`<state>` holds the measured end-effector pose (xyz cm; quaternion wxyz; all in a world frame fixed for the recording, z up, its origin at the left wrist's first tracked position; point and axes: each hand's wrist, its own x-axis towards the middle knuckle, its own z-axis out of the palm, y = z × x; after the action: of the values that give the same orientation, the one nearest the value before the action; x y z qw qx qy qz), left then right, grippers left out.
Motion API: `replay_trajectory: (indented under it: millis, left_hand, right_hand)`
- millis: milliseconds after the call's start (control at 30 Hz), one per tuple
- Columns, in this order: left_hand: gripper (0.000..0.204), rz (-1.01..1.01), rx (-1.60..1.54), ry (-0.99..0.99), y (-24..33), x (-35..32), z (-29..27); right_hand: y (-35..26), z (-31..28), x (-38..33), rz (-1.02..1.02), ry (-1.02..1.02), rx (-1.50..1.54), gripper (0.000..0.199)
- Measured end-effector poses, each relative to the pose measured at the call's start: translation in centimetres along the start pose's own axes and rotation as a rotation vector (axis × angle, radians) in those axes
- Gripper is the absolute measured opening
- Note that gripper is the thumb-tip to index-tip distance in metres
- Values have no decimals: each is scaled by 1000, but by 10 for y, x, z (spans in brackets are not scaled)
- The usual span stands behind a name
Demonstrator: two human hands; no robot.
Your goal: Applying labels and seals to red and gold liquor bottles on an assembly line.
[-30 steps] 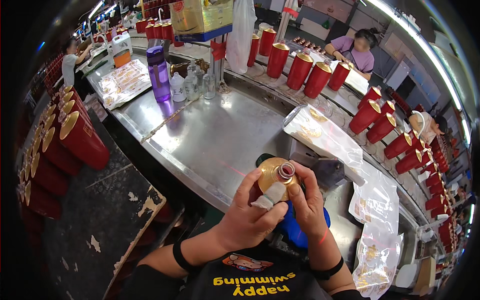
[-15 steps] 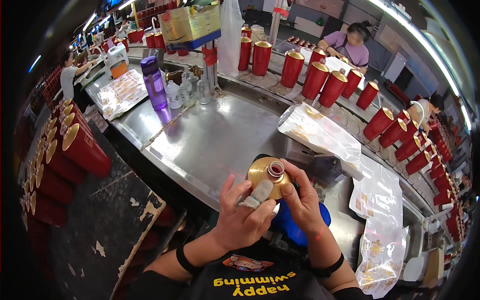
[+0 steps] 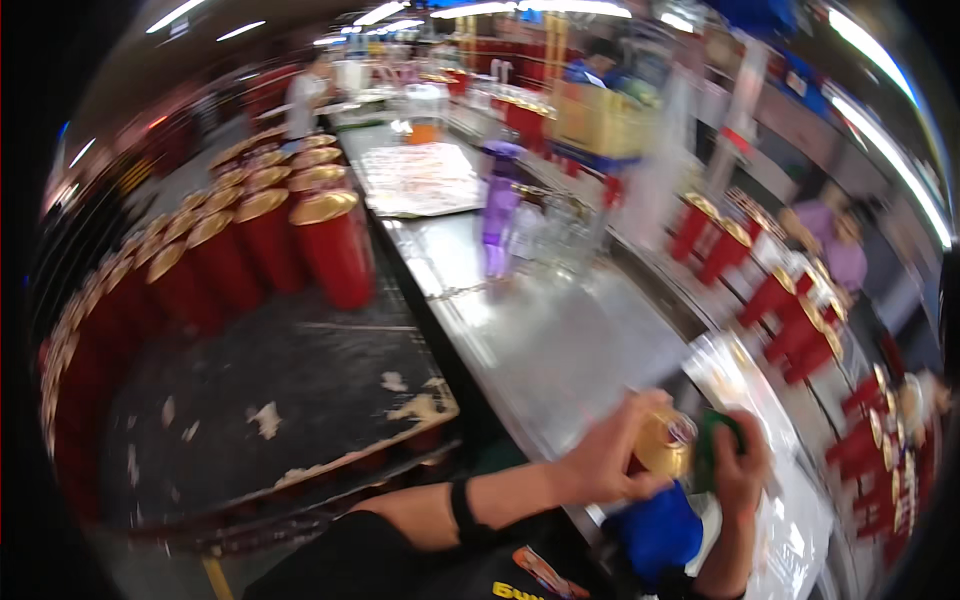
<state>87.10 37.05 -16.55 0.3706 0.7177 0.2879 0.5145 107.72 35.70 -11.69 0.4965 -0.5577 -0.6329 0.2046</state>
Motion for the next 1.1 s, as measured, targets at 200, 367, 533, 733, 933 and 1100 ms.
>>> replay_trajectory:
  millis: [200,367,533,733,933,1100]
  left_hand:
    - [86,-130,-225,-212,9,2,-17]
    - [83,68,35,2,-2,-4,5]
    - [83,-130,-186,-131,10,2,-6]
    - [84,116,52,45,2,-8,4]
    - [86,-172,-287,-149,8,1,5]
    - [84,-148,-392,-140,-1,9,4]
  right_hand:
    - [6,-1,13,-122,-87,-185,13]
    - [-6,-1,22,99,-83,-94,32]
    - [-14,-5,28,180,-64,23,32]
    - [-15,-4,24,158,-87,-62,32]
    - [-16,-4,26,56,-44,-527,27]
    - [-14,-1,35,-35,-130,-201,24]
